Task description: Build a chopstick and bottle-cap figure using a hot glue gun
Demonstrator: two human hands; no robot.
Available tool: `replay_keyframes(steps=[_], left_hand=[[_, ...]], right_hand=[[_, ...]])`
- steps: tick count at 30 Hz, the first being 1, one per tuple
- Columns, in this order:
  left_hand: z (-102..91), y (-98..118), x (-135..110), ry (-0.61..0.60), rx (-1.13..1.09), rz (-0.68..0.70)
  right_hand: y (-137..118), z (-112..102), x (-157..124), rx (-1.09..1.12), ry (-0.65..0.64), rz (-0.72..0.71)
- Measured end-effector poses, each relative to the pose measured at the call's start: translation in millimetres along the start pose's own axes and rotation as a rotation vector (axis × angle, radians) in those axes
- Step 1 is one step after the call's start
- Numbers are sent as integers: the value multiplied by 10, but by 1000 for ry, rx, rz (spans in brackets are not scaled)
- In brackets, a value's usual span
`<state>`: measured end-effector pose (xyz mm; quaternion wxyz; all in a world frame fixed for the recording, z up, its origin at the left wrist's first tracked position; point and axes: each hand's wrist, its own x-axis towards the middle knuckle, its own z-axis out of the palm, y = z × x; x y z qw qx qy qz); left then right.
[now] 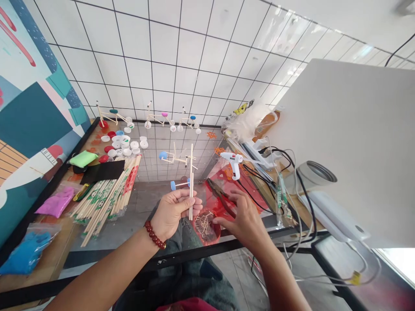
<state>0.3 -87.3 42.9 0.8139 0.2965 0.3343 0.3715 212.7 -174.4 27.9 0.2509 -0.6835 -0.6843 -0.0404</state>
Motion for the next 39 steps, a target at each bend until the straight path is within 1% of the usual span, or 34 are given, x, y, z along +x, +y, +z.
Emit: replay_keyframes(steps=[2,4,5,7,9,10,11,14,16,17,19,22,26,29,32,34,36,39], left_hand=[[5,-10,-4,4,12,0],[6,-24,-9,11,24,-11],[5,-31,-11,13,31,-15],[1,-38,-12,13,43,-13],[-2,-32,-10,10,46,-3],[-3,-24,-8,9,44,2],[-2,-13,-7,7,45,1],[2,15,-7,-15,93,-64],[8,13,-12,-36,162,-120],[11,4,-15,-40,200,-137],[18,-19,-20,-37,258,-146],[23,-36,-22,-41,256,-135],[7,-12,-16,-45,178,-111],[-1,-15,-29,-89,138,-133],[22,-48,-60,-133,182,-207],[48,-64,-77,-115,239,-224],[67,-65,-81,-83,275,-201],[66,-46,-67,-58,269,-159]], right_hand=[[162,-57,-65,-45,-147,99],[240,-84,-86,-75,-257,146],[249,-88,-75,-80,-285,160],[232,-93,-17,-65,-298,198],[196,-115,54,34,-307,272],[177,-137,79,149,-322,331],[159,-165,93,313,-344,404],[91,-256,57,973,-423,623],[29,-297,3,1337,-442,693],[-4,-306,-23,1458,-443,707],[-69,-298,-62,1601,-431,715],[-134,-242,-107,1647,-375,696],[-130,-187,-189,1565,-327,623],[-94,-212,-257,1484,-369,567],[-73,-266,-302,1411,-401,509],[-71,-290,-318,1420,-404,495],[-76,-297,-327,1459,-417,506],[-88,-288,-335,1480,-438,536]])
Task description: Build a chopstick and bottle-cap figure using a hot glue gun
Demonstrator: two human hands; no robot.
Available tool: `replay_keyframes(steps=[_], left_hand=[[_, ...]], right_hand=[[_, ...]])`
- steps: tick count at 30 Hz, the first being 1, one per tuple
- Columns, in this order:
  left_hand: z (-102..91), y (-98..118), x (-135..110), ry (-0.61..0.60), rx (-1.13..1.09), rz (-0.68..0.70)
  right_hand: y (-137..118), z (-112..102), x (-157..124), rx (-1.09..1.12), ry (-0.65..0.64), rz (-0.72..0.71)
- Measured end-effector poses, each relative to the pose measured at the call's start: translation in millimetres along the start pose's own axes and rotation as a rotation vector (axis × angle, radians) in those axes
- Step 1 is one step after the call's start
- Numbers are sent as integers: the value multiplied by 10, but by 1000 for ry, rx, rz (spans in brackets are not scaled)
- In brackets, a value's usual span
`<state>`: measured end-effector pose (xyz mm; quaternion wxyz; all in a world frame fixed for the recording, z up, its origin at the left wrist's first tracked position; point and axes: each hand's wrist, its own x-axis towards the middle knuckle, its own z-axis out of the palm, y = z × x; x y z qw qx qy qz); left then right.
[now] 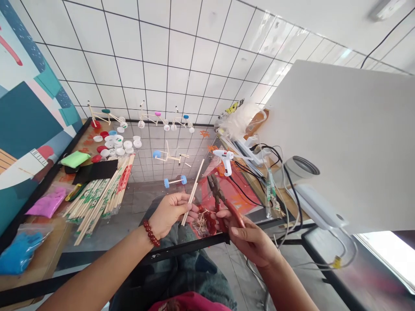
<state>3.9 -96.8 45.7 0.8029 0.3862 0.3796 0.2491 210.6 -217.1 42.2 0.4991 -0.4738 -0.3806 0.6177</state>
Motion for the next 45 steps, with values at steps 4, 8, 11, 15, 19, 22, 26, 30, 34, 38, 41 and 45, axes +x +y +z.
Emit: replay_keyframes(steps=[4,8,11,15,19,22,26,30,34,38,41,45], left_hand=[[-35,3,21,8,-60,-4],[-41,-2,34,11,-103,-24],[-38,9,36,32,-120,-16],[-43,17,40,42,-134,-13],[-46,18,46,52,-129,-20],[-45,33,43,62,-131,-26],[-44,55,34,57,-146,-34],[-45,54,36,63,-174,-49],[-53,46,41,31,-192,-35],[-52,28,40,21,-180,-24],[-50,10,43,25,-178,-23],[-57,2,57,-1,-250,49]], right_hand=[[-5,31,-7,-54,33,57],[-33,66,-13,-95,43,99],[-48,67,-12,-137,32,106],[-79,39,-20,-236,-9,115],[-153,40,-18,-402,-75,30],[-213,70,-7,-483,-132,-28],[-252,90,4,-576,-161,-70],[-257,77,1,-628,-168,-112],[-250,64,-5,-643,-162,-125],[-225,33,-6,-642,-120,-94],[-204,9,-6,-659,-116,-85],[-193,7,-7,-689,-119,-93]])
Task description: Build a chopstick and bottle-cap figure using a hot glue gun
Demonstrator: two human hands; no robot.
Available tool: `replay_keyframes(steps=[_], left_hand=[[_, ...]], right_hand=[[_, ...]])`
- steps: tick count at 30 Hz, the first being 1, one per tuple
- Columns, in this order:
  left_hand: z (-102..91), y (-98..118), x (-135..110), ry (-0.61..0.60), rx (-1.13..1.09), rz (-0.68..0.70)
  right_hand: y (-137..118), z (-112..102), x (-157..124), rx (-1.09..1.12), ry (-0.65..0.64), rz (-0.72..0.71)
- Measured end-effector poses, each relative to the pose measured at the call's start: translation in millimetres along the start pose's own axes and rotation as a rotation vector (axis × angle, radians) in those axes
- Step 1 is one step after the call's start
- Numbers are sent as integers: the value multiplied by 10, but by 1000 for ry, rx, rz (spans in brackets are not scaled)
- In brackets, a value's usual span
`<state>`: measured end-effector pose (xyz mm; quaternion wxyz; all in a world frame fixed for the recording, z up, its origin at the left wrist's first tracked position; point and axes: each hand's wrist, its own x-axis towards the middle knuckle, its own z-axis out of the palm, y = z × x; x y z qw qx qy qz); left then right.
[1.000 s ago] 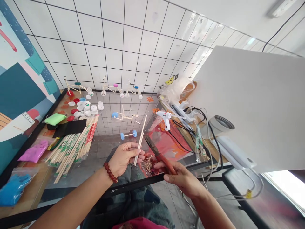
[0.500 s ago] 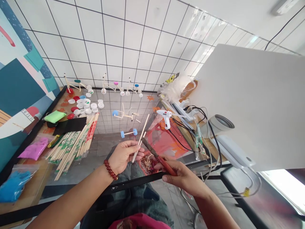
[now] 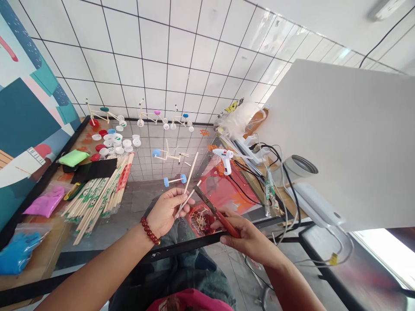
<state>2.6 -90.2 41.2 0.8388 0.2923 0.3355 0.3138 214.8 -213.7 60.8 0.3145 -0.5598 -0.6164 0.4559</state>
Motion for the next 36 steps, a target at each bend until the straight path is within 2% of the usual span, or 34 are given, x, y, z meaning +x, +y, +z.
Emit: replay_keyframes(steps=[3,7,12,17,20,22,25,27,29,33,36], left_hand=[[-5,10,5,-24,-11,4],[-10,8,-1,-23,108,1],[-32,-27,19,5,332,179],[-75,-48,57,35,563,295],[-91,-65,40,71,762,412],[-82,-80,8,86,860,480],[-46,-100,-42,84,851,506],[-26,-104,-56,68,775,485],[-23,-93,-46,27,653,421],[-54,-15,5,-71,373,150],[-73,70,16,-104,300,-47]], right_hand=[[-27,9,7,-33,-20,-39],[-78,19,28,-79,-55,-67],[-113,20,40,-186,-52,-50],[-147,31,49,-198,-55,-35],[-161,53,51,-219,-53,-39],[-156,72,48,-263,2,17],[-138,99,53,-324,192,151],[-136,105,78,-357,259,186],[-146,94,119,-419,221,190],[-162,41,212,-507,111,177],[-158,5,251,-507,85,161]])
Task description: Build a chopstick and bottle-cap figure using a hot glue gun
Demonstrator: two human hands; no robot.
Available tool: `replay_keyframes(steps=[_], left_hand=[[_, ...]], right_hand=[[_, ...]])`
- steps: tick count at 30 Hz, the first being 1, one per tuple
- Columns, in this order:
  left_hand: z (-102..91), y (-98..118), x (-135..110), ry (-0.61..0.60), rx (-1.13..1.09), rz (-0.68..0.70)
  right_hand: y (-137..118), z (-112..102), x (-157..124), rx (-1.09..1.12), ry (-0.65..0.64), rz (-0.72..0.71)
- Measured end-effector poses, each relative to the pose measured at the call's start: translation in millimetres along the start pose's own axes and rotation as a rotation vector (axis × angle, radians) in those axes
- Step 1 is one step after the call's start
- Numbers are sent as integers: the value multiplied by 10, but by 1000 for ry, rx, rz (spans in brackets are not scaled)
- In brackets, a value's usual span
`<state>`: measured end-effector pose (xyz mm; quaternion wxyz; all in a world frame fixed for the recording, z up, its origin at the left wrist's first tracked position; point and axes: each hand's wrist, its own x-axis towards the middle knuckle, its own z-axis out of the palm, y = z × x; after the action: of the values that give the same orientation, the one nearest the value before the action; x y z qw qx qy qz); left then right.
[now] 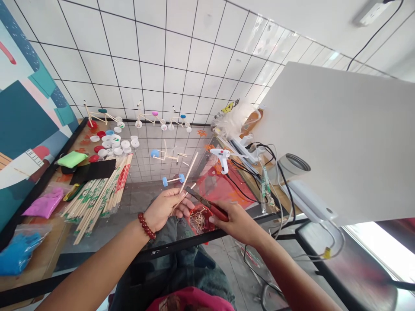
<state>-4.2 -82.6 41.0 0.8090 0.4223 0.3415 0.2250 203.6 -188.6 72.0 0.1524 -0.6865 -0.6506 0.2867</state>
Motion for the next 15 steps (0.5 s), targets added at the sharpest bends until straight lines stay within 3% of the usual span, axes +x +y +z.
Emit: replay_keyframes(steps=[3,8,15], left_hand=[[-26,60,-24,-45,-61,-117],[-61,108,-54,-146,-122,-171],[-12,46,-31,-56,126,17]], right_hand=[[1,-25,7,-8,-21,-3],[-9,-77,-19,20,-59,-22],[-27,-39,-46,-34,-49,-13]])
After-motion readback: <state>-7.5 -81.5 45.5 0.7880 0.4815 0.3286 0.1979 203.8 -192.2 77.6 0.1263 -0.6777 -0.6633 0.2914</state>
